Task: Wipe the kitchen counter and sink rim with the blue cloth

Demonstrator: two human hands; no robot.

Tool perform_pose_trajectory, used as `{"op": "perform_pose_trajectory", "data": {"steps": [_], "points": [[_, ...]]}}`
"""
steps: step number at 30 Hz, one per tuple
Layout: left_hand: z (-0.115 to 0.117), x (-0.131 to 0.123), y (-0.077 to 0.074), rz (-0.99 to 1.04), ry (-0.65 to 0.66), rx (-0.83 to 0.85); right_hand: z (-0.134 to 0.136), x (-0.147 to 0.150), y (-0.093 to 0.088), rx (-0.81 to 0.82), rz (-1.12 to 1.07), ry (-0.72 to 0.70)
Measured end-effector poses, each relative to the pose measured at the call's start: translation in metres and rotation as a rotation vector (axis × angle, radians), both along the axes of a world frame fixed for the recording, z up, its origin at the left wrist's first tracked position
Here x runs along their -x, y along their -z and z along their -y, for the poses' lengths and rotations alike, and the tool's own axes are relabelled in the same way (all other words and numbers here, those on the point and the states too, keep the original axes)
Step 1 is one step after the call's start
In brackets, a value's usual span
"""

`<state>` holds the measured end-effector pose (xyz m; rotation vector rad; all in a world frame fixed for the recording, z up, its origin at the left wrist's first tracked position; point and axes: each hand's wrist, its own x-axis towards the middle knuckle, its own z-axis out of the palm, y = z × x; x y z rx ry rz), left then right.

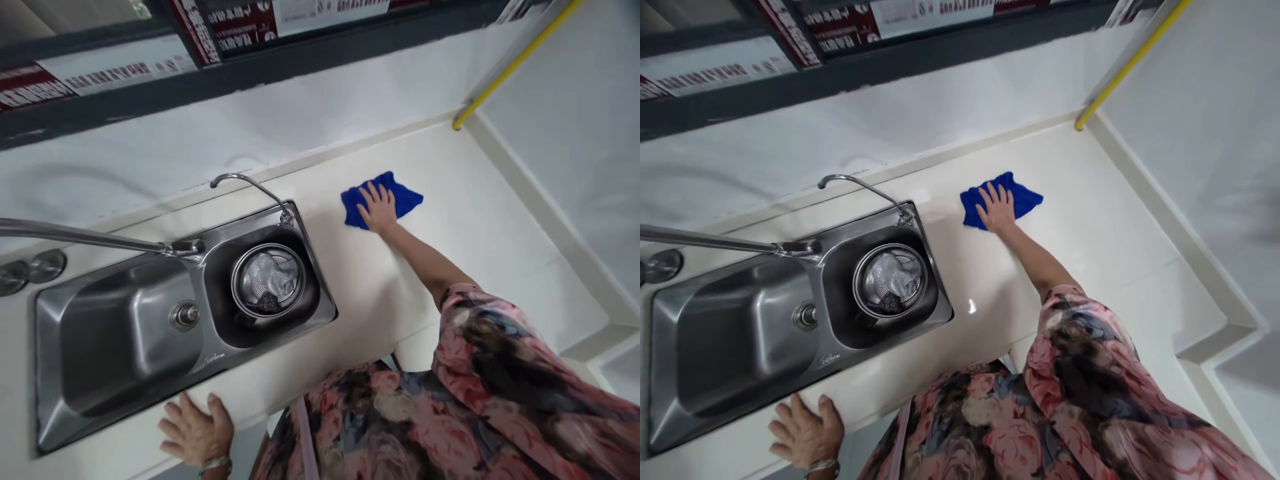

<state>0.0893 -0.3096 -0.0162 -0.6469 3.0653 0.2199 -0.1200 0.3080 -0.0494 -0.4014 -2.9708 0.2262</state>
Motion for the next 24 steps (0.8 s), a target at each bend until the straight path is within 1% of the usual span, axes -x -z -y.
{"op": "perform_pose_trajectory", "data": {"steps": [3, 6, 9, 11, 13, 15, 17, 20, 22, 24], "points": [[0.006, 0.001, 0.001, 0.055, -0.018, -0.003, -0.018, 0.042, 0.003, -0.019, 0.012, 0.077], [0.007, 0.004, 0.0, 0.1, -0.063, -0.024, -0.029, 0.08, 0.004, -0.04, 0.05, 0.165], [0.004, 0.006, -0.002, 0.093, -0.11, -0.021, -0.028, 0.117, 0.006, -0.043, 0.061, 0.26], [0.001, 0.007, -0.003, 0.079, -0.128, -0.013, -0.019, 0.142, 0.008, -0.024, 0.048, 0.338], [-0.001, 0.007, -0.003, 0.075, -0.129, -0.015, -0.005, 0.164, 0.01, 0.006, 0.011, 0.428], [-0.001, 0.006, -0.003, 0.072, -0.126, -0.024, 0.015, 0.18, 0.012, 0.023, -0.027, 0.5], [0.0, 0.006, -0.002, 0.073, -0.132, -0.03, 0.039, 0.188, 0.012, 0.013, -0.029, 0.522], [0.002, 0.004, 0.001, 0.075, -0.138, -0.017, 0.078, 0.188, 0.011, -0.016, 0.0, 0.454], [0.003, 0.004, 0.002, 0.071, -0.132, -0.006, 0.104, 0.183, 0.01, -0.003, -0.021, 0.368], [0.002, 0.004, 0.002, 0.069, -0.13, 0.009, 0.125, 0.176, 0.01, 0.045, -0.078, 0.262]]}}
